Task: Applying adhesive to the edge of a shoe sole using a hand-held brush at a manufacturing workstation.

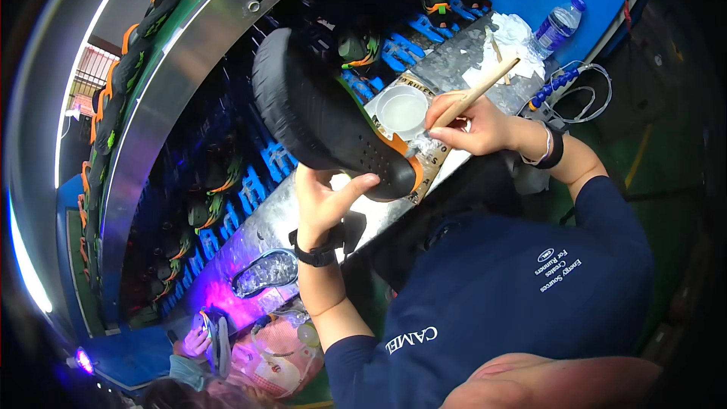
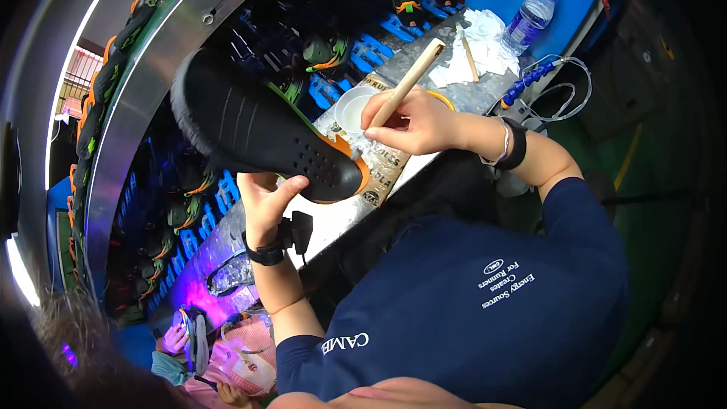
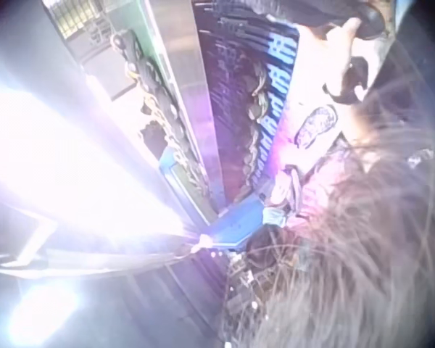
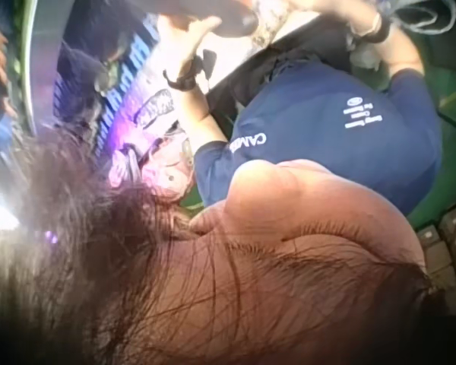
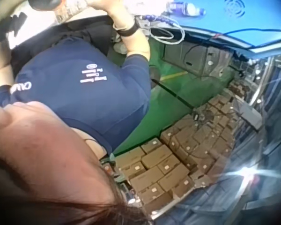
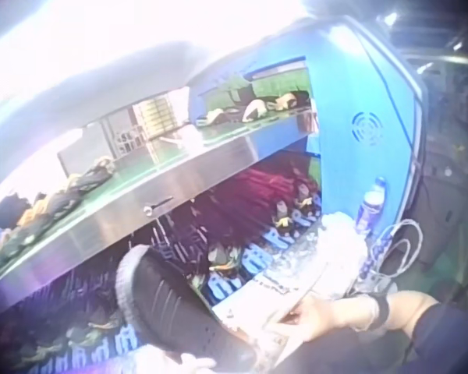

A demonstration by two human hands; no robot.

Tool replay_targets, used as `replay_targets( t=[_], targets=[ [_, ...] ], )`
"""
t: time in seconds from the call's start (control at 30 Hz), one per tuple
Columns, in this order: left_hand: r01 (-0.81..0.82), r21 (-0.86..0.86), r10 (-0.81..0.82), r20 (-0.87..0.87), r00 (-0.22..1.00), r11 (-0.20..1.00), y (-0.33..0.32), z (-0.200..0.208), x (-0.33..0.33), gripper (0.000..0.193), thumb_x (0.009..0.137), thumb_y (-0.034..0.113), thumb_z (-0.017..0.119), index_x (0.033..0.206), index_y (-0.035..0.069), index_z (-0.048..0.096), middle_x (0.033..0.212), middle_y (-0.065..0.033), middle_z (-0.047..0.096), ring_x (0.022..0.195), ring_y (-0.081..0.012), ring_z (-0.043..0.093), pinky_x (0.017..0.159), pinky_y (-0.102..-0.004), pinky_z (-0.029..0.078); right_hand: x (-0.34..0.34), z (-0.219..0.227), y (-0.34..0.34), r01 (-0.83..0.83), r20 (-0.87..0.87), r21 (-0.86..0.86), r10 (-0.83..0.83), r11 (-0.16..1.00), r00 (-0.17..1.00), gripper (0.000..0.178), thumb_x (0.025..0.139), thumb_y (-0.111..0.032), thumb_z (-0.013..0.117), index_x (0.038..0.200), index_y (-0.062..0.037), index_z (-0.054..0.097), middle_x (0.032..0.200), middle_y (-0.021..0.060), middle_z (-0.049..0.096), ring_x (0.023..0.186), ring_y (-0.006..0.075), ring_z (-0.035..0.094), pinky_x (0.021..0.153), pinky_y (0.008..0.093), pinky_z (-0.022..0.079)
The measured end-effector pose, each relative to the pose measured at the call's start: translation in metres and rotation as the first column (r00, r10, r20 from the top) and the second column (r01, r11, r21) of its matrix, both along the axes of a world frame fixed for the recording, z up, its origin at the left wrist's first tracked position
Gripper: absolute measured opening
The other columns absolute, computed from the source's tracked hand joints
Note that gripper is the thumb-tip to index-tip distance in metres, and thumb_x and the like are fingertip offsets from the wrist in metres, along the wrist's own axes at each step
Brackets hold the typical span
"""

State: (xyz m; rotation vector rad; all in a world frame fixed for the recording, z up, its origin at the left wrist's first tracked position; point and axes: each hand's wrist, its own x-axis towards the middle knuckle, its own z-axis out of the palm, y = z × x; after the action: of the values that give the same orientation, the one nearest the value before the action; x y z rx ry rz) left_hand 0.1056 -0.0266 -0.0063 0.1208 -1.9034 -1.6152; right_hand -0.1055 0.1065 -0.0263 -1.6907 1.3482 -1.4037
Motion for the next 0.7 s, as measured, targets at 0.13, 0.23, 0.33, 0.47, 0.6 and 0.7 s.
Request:
replay_targets(
  t=[0.13, 0.23, 0.33, 0.47, 0.6, 0.7],
  targets=[
    [-0.008, 0.026, 0.008, -0.003, 1.000, 1.000, 0.005, 0.004, -0.004, 0.046, 0.062, -0.003, 0.069, 0.102, -0.003, 0.046, 0.092, -0.0131, 0.058, 0.081, -0.0195, 0.058, 0.072, -0.0298, 0.046, -0.001, 0.001, -0.007, -0.046, -0.009, -0.144, 0.045, 0.988, 0.999, 0.012, 0.073, -0.001, 0.055, 0.085, -0.0003, 0.054, 0.076, 0.0059, 0.052, 0.054, 0.0063, 0.043, 0.047, 0.0195, 0.033],
    [0.007, 0.077, -0.008, 0.008, 1.000, 0.997, 0.007, 0.008, -0.005, 0.051, 0.062, -0.001, 0.070, 0.106, -0.003, 0.043, 0.093, -0.0134, 0.058, 0.081, -0.0200, 0.058, 0.073, -0.0303, 0.046, -0.003, 0.000, -0.010, -0.058, -0.037, -0.202, 0.051, 0.978, 0.998, 0.011, 0.073, 0.001, 0.054, 0.084, 0.0006, 0.054, 0.074, 0.0067, 0.052, 0.054, 0.0068, 0.043, 0.047, 0.0198, 0.034],
    [-0.042, 0.050, 0.041, 0.012, 0.999, 0.998, 0.007, 0.012, -0.005, 0.046, 0.062, -0.001, 0.070, 0.102, -0.003, 0.047, 0.090, -0.0121, 0.059, 0.081, -0.0190, 0.058, 0.073, -0.0299, 0.046, -0.004, -0.005, -0.007, -0.039, -0.034, -0.193, 0.033, 0.980, 0.999, 0.011, 0.073, 0.000, 0.054, 0.084, 0.0004, 0.054, 0.073, 0.0063, 0.052, 0.053, 0.0068, 0.043, 0.047, 0.0197, 0.034],
    [-0.127, -0.094, 0.130, 0.025, 0.991, 0.987, 0.007, 0.013, -0.006, 0.037, 0.061, 0.001, 0.071, 0.093, -0.003, 0.053, 0.084, -0.0100, 0.061, 0.078, -0.0166, 0.058, 0.071, -0.0275, 0.045, -0.001, -0.006, 0.003, 0.022, 0.015, -0.097, -0.021, 0.995, 1.000, 0.006, 0.073, -0.001, 0.056, 0.079, -0.0009, 0.054, 0.065, 0.0004, 0.050, 0.052, 0.0026, 0.042, 0.045, 0.0176, 0.031],
    [-0.214, -0.228, 0.214, -0.024, 0.977, 0.950, 0.011, 0.010, -0.010, 0.036, 0.061, 0.004, 0.072, 0.091, -0.004, 0.055, 0.082, -0.0094, 0.062, 0.075, -0.0151, 0.059, 0.069, -0.0257, 0.045, -0.002, -0.011, 0.008, 0.018, 0.000, -0.130, -0.018, 0.991, 1.000, 0.005, 0.073, 0.000, 0.055, 0.079, -0.0005, 0.054, 0.064, 0.0000, 0.049, 0.051, 0.0015, 0.041, 0.045, 0.0172, 0.030],
    [-0.219, -0.297, 0.222, -0.022, 0.975, 0.930, 0.013, 0.011, -0.011, 0.034, 0.060, 0.004, 0.071, 0.090, -0.004, 0.056, 0.080, -0.0089, 0.062, 0.073, -0.0145, 0.059, 0.068, -0.0253, 0.045, 0.002, -0.013, 0.010, 0.022, 0.028, -0.165, -0.018, 0.986, 0.999, 0.004, 0.074, -0.001, 0.055, 0.078, -0.0002, 0.054, 0.064, 0.0003, 0.050, 0.051, 0.0016, 0.041, 0.044, 0.0168, 0.030]
  ],
)
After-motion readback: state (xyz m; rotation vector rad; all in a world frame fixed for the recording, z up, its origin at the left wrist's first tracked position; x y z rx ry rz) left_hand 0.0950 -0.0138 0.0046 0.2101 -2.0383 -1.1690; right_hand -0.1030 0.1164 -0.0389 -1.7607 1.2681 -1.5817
